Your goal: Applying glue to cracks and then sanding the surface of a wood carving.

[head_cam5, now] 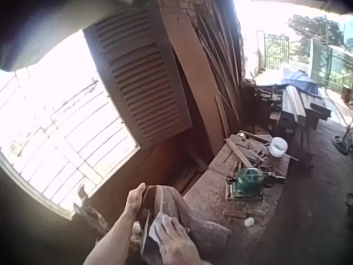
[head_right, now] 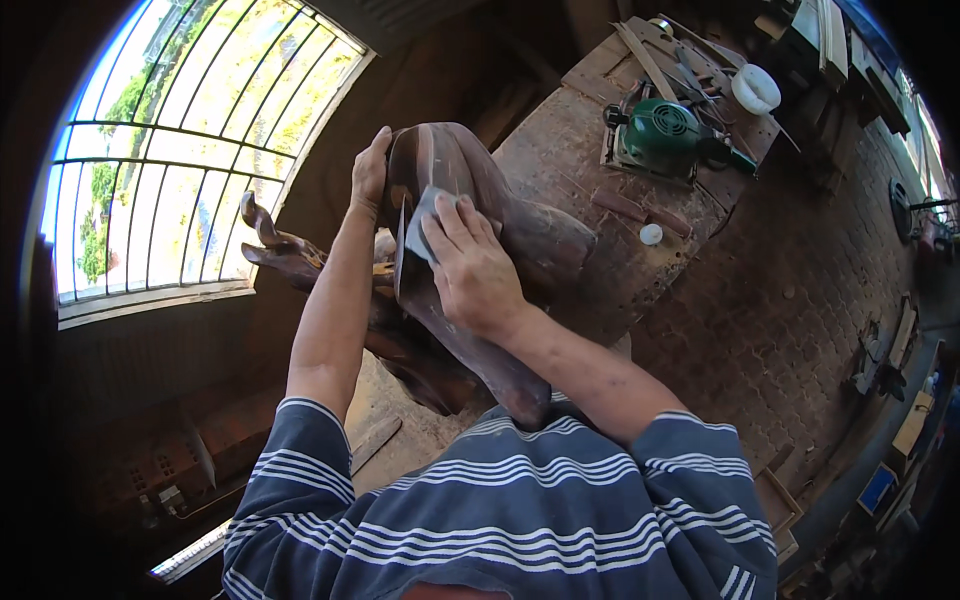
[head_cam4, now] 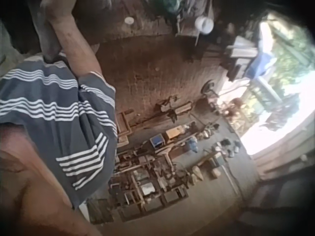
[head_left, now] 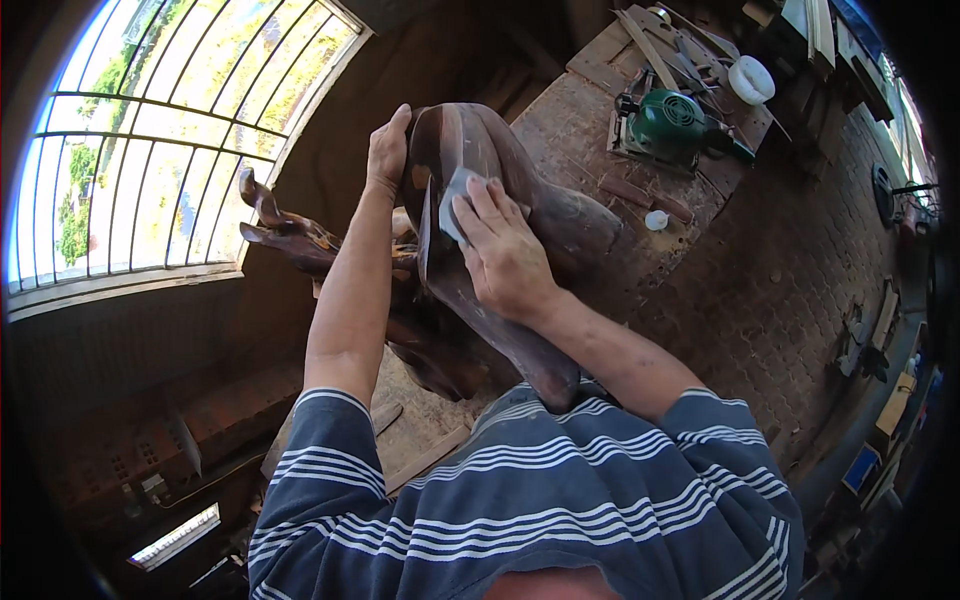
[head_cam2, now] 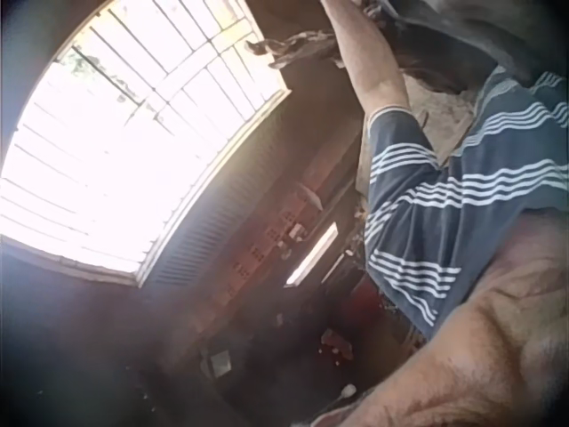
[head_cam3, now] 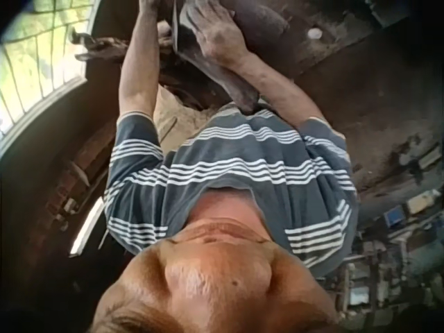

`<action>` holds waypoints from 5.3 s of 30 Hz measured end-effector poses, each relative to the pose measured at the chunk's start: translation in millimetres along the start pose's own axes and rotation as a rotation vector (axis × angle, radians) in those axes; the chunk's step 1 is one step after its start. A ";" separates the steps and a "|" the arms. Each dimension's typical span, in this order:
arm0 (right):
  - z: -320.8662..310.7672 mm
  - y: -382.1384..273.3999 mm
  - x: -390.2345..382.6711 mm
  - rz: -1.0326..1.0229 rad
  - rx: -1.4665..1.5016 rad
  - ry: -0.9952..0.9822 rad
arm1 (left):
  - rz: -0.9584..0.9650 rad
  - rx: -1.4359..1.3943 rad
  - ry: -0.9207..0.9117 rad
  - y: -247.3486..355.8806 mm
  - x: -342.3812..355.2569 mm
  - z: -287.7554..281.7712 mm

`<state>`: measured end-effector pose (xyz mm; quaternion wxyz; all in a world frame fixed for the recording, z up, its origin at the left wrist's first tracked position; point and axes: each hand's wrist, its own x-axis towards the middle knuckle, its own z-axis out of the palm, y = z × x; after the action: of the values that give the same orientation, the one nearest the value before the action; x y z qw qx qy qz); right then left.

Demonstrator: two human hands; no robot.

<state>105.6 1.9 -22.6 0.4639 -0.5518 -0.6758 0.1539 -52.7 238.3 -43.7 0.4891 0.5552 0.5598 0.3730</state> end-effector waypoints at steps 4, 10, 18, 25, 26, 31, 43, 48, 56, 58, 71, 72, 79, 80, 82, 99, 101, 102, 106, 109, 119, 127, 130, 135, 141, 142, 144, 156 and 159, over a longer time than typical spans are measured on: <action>9.7 27.9 94.5 0.004 0.036 0.099 | 0.105 0.117 -0.004 0.8 4.5 -3.8; -7.7 10.2 8.0 0.009 -0.117 0.033 | -0.009 0.045 -0.008 2.7 -3.1 -1.7; 2.3 56.0 140.3 0.122 -0.269 -0.092 | -0.053 -0.089 -0.051 13.4 -7.4 1.4; -32.0 39.1 78.1 -0.011 -0.245 -0.123 | -0.011 -0.087 -0.045 7.5 -8.4 -1.1; -34.1 40.9 91.1 0.011 -0.214 -0.149 | -0.026 -0.109 -0.042 8.3 -6.4 0.4; -12.1 77.0 128.1 0.042 -0.106 -0.186 | -0.083 -0.131 -0.034 8.2 -0.9 3.5; -106.7 58.1 -37.1 -0.497 -0.493 -0.564 | 0.072 -0.008 -0.023 -9.4 4.8 2.0; -88.7 63.7 68.4 -0.514 -0.692 -0.392 | 0.314 0.472 -0.019 -34.8 18.4 -14.1; -106.2 69.4 -18.3 -0.708 -0.541 -0.644 | 0.158 0.095 0.011 -11.7 8.4 -0.2; -105.9 71.4 5.7 -0.805 -0.538 -0.671 | 0.123 0.089 0.025 -9.0 2.6 -1.0; -81.6 0.1 -57.9 0.167 0.336 -0.134 | 0.131 0.077 -0.011 -19.9 7.9 -11.2; -72.2 2.1 -39.8 0.024 0.176 -0.109 | 0.239 0.133 -0.016 -21.9 8.0 -11.5; -43.1 13.1 -43.2 -0.003 0.245 -0.306 | -0.007 -0.069 -0.024 -22.0 18.0 -2.4; -60.8 15.9 -57.3 0.079 0.362 -0.467 | -0.017 -0.057 -0.026 -15.3 11.0 -2.1; -83.5 14.1 -74.8 0.151 0.481 -0.623 | 0.013 0.064 0.000 -14.5 6.7 -8.6; -57.5 16.0 -62.8 0.095 0.356 -0.641 | 0.241 0.380 -0.008 -38.5 39.8 -22.8; -75.7 16.2 -80.0 0.054 0.366 -0.666 | 0.480 0.644 -0.039 -37.6 38.2 -14.8; -87.6 13.0 -92.3 0.009 0.373 -0.707 | 0.523 0.675 -0.052 -39.8 37.3 -24.6; -91.0 4.8 -103.3 -0.032 0.415 -0.687 | 0.372 0.569 -0.082 -32.0 27.6 -22.9; -57.5 10.6 -53.4 -0.304 0.124 -0.616 | 0.168 0.325 -0.039 -33.4 33.0 -12.2; -40.1 -4.7 -22.5 -0.251 -0.139 -0.539 | 0.502 0.483 0.017 -39.5 27.1 -10.2; -17.5 17.9 25.6 -0.301 -0.297 -0.411 | 0.298 0.372 -0.104 -30.1 20.7 -0.6; -14.3 6.3 16.5 -0.276 -0.276 -0.354 | 0.783 0.709 -0.078 -76.3 67.3 -19.0; -53.6 -13.0 -70.7 -0.043 0.210 -0.675 | 0.778 0.817 -0.060 -91.0 76.8 -16.7; -102.8 -44.3 -108.5 -0.088 0.210 -0.756 | 0.875 0.751 -0.056 -92.9 77.6 -20.8; -98.7 -47.7 -102.9 -0.103 0.181 -0.745 | 0.878 0.750 -0.063 -92.6 79.4 -20.3; -65.3 -49.6 -64.0 -0.106 0.168 -0.724 | 0.829 0.800 -0.059 -95.0 85.7 -19.4; -89.2 -68.5 -93.0 -0.072 0.220 -0.676 | 0.675 0.752 -0.062 -85.4 85.8 -38.7; -46.9 -40.8 -71.4 -0.057 0.153 -0.567 | 0.108 0.340 -0.138 -10.8 26.8 23.9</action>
<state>115.6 -89.8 -1.3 0.3009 -0.4310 -0.7801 0.3393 -29.9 260.5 -63.5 0.4045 0.6834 0.5493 0.2600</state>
